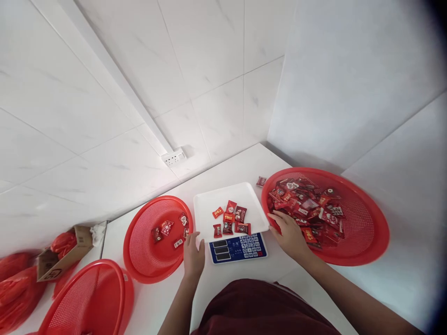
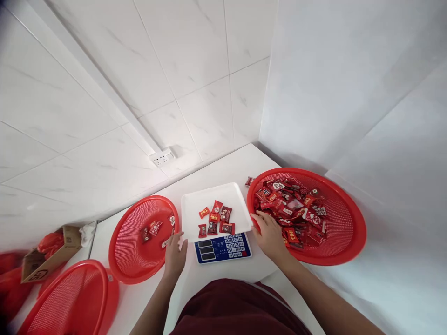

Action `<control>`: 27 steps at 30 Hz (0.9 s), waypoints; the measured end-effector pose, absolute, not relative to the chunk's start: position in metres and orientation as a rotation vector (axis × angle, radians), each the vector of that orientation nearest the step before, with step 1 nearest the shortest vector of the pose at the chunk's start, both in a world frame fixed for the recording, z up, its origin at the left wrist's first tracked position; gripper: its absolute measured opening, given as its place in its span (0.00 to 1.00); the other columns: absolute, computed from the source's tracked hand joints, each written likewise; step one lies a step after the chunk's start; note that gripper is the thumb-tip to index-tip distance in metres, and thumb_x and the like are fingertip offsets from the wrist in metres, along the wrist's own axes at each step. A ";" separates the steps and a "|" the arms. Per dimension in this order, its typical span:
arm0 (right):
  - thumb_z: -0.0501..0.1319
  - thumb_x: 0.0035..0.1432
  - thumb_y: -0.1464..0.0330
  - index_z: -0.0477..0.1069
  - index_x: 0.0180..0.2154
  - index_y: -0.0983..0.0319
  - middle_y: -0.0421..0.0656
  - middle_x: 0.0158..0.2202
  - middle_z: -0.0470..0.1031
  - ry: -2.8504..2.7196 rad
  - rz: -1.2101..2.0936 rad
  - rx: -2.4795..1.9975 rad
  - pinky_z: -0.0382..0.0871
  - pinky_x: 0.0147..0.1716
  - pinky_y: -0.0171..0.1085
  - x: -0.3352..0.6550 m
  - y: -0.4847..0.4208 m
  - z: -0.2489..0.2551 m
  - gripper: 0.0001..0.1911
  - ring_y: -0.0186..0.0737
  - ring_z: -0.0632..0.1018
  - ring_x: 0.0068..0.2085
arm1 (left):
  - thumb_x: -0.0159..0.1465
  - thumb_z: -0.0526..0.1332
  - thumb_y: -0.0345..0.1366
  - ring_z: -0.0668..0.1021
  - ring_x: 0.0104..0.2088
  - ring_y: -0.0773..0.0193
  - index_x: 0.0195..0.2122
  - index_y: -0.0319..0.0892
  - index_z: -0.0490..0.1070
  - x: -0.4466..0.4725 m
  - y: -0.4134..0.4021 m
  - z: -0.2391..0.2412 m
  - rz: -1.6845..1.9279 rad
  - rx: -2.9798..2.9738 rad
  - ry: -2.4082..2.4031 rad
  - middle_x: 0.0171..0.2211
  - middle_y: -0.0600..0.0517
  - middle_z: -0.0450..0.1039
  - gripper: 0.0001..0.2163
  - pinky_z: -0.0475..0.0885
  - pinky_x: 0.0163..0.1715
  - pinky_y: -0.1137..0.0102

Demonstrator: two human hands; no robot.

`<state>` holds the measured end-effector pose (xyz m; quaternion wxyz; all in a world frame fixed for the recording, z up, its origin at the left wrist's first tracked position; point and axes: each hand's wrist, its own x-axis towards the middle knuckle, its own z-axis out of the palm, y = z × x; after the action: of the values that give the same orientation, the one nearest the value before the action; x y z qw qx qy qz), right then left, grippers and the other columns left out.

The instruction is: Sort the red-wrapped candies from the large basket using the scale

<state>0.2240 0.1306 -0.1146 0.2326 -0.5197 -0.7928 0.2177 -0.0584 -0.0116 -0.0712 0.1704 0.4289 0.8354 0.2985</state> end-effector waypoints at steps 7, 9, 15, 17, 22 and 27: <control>0.50 0.56 0.64 0.54 0.59 0.64 0.55 0.59 0.59 -2.282 0.496 -1.588 0.60 0.53 0.49 0.234 0.122 -0.146 0.29 0.52 0.61 0.59 | 0.61 0.48 0.45 0.57 0.60 0.46 0.55 0.35 0.60 -0.131 -0.039 -0.065 0.503 1.108 2.884 0.58 0.36 0.56 0.25 0.57 0.55 0.54; 0.50 0.56 0.64 0.54 0.59 0.65 0.54 0.59 0.59 -2.277 0.517 -1.596 0.60 0.54 0.48 0.233 0.122 -0.148 0.29 0.50 0.61 0.60 | 0.61 0.47 0.46 0.56 0.60 0.44 0.57 0.32 0.57 -0.159 -0.058 -0.061 0.419 0.904 3.018 0.58 0.33 0.55 0.28 0.56 0.56 0.53; 0.51 0.56 0.65 0.55 0.58 0.63 0.53 0.58 0.61 -2.251 0.578 -1.630 0.63 0.52 0.47 0.229 0.124 -0.143 0.28 0.50 0.63 0.58 | 0.59 0.46 0.50 0.57 0.60 0.44 0.57 0.32 0.56 -0.206 -0.110 -0.061 0.249 0.654 3.089 0.56 0.32 0.57 0.31 0.55 0.56 0.53; 0.51 0.56 0.65 0.55 0.59 0.63 0.53 0.58 0.61 -2.256 0.581 -1.634 0.63 0.51 0.47 0.228 0.124 -0.141 0.28 0.50 0.64 0.57 | 0.59 0.45 0.51 0.58 0.59 0.43 0.57 0.32 0.56 -0.204 -0.116 -0.066 0.222 0.622 3.062 0.56 0.32 0.58 0.32 0.55 0.56 0.53; 0.51 0.56 0.66 0.56 0.58 0.64 0.53 0.58 0.62 -2.266 0.614 -1.665 0.63 0.51 0.48 0.227 0.123 -0.136 0.27 0.51 0.64 0.58 | 0.58 0.46 0.51 0.54 0.61 0.40 0.59 0.31 0.53 -0.191 -0.117 -0.078 0.211 0.547 2.997 0.60 0.31 0.51 0.34 0.54 0.56 0.51; 0.51 0.56 0.67 0.55 0.59 0.62 0.51 0.57 0.63 -2.261 0.637 -1.659 0.63 0.51 0.47 0.228 0.121 -0.132 0.28 0.50 0.65 0.57 | 0.56 0.49 0.48 0.50 0.62 0.38 0.59 0.32 0.54 -0.194 -0.116 -0.081 0.182 0.576 2.946 0.60 0.30 0.49 0.33 0.51 0.57 0.50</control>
<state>0.2276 0.1213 -0.1316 0.1324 -0.5719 -0.7792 0.2196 -0.1945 -0.1162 -0.0815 0.0671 0.1912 0.9774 0.0603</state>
